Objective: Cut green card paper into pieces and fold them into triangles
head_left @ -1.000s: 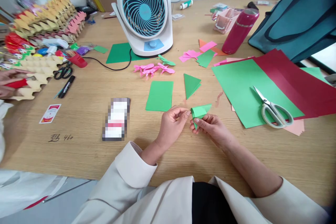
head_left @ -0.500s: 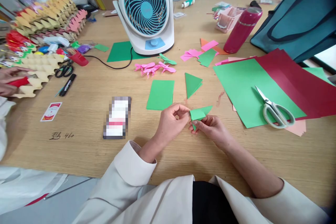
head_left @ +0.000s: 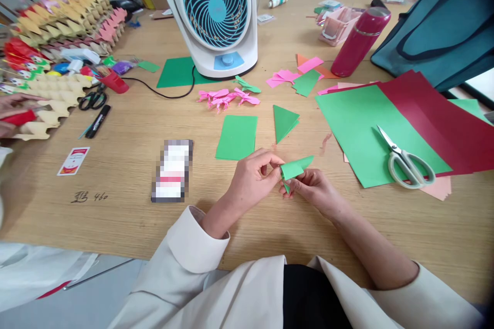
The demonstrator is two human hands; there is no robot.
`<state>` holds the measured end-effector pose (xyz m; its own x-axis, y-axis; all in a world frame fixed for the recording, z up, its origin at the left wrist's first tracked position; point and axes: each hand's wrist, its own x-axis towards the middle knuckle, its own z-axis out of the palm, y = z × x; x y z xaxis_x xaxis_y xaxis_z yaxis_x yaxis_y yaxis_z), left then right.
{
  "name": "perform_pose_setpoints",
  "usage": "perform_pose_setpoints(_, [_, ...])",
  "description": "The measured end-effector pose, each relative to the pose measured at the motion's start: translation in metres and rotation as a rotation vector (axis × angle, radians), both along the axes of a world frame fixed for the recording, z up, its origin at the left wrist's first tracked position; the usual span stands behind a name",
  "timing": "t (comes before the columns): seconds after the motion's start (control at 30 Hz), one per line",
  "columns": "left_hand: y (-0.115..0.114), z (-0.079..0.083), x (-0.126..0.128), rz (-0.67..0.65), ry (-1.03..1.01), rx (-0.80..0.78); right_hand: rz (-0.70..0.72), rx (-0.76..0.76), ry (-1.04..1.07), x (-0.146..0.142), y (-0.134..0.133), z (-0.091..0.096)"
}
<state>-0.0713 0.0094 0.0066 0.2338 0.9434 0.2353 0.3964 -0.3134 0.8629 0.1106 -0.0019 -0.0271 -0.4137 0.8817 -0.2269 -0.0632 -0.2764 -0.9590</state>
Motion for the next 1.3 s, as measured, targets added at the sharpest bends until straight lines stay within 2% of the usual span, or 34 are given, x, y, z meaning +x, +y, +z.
perform_pose_setpoints(0.23, [-0.004,-0.001,0.004,0.088,-0.094,-0.131,-0.019,-0.009,0.009,0.0,-0.001,0.0])
perform_pose_setpoints(0.4, [-0.006,-0.004,0.005,0.079,-0.206,-0.232,-0.046,-0.005,0.011,-0.001,-0.001,0.0])
perform_pose_setpoints(0.83, [-0.007,-0.003,0.006,0.106,-0.184,-0.132,-0.065,0.018,-0.012,-0.003,-0.002,0.002])
perform_pose_setpoints(1.1, [-0.002,-0.01,0.011,0.148,-0.424,-0.428,-0.077,0.011,-0.01,-0.005,-0.003,0.003])
perform_pose_setpoints(1.3, [0.002,-0.01,0.008,0.141,-0.463,-0.508,-0.108,-0.006,-0.038,-0.007,-0.003,0.004])
